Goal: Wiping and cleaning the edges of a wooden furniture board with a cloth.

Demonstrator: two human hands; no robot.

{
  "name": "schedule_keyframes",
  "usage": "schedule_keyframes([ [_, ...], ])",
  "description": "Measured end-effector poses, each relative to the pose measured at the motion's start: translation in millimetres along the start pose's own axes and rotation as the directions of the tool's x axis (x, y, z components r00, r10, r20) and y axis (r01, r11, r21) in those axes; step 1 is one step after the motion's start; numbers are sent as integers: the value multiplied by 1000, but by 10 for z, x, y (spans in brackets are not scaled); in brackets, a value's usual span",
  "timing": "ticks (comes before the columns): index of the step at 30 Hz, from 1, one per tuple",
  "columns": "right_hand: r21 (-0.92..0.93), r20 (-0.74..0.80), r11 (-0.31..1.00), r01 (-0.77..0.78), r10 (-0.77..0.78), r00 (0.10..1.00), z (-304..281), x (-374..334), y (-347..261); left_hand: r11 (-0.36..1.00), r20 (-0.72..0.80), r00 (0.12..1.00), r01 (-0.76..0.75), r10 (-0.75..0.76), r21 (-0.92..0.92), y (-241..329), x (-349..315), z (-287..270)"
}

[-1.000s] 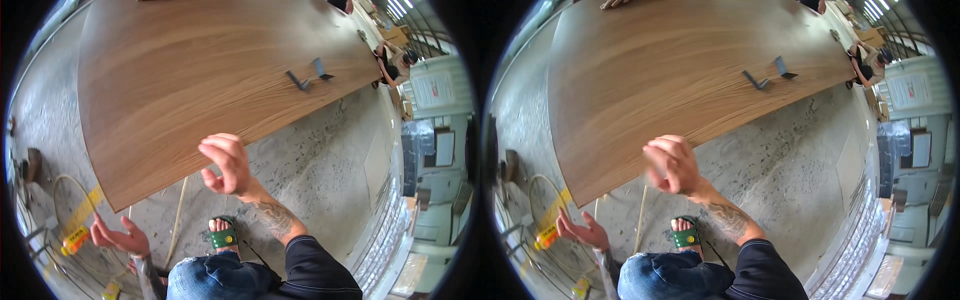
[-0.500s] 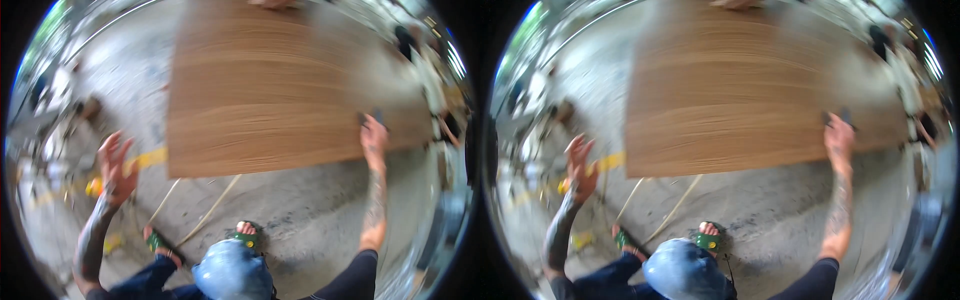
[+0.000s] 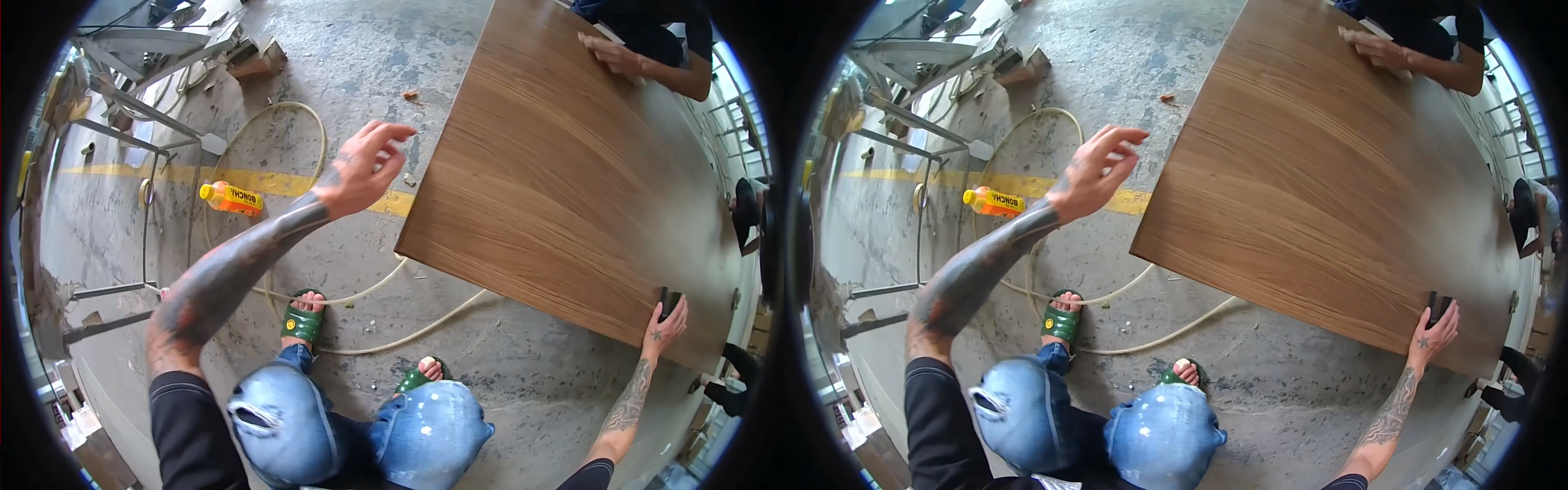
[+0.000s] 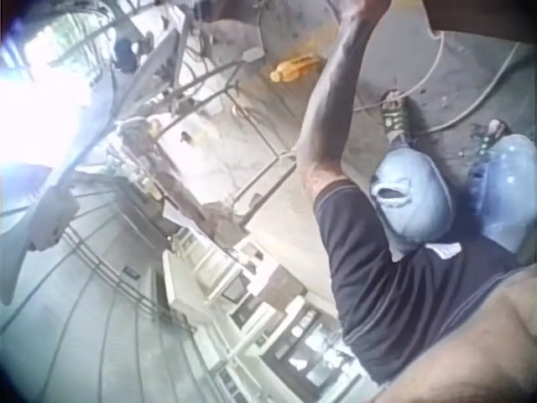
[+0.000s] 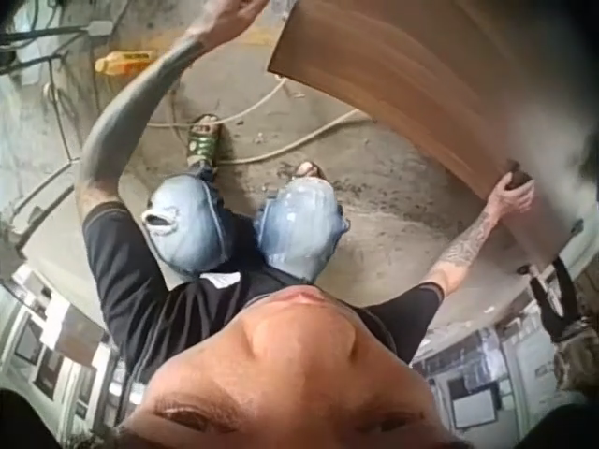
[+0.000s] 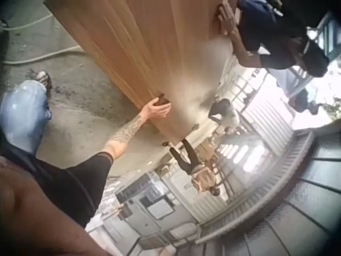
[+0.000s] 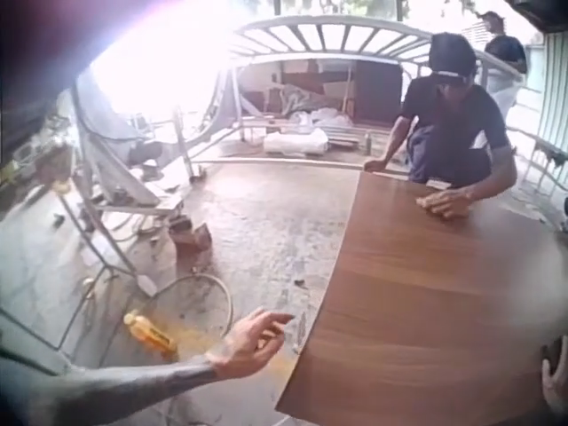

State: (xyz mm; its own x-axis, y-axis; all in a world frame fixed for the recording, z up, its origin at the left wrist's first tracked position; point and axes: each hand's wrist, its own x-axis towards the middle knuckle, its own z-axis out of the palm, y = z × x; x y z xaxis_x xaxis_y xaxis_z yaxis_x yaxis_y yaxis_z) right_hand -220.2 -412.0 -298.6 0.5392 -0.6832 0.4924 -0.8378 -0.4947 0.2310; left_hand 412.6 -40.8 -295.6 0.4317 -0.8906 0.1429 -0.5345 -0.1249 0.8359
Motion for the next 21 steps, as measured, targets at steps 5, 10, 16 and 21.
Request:
schedule_keyframes([
  [5, 259, -63, 960, 109, -96, 993, -682, 408, -1355, 947, -107, 966, -251, 234, -200, -364, 675, 351],
  [10, 843, 197, 527, 111, -494, 847, -1132, 913, -3738, 897, -49, 995, -97, 83, -432, -687, 752, 454],
  [16, 790, 29, 499, 356, -611, 791, -682, 1486, -4890, 368, 88, 989, 126, -117, -921, -719, 436, 708],
  [21, 770, 13, 519, 372, -595, 804, -640, 1447, -5026, 242, 181, 970, 217, -163, -946, -689, 92, 628],
])
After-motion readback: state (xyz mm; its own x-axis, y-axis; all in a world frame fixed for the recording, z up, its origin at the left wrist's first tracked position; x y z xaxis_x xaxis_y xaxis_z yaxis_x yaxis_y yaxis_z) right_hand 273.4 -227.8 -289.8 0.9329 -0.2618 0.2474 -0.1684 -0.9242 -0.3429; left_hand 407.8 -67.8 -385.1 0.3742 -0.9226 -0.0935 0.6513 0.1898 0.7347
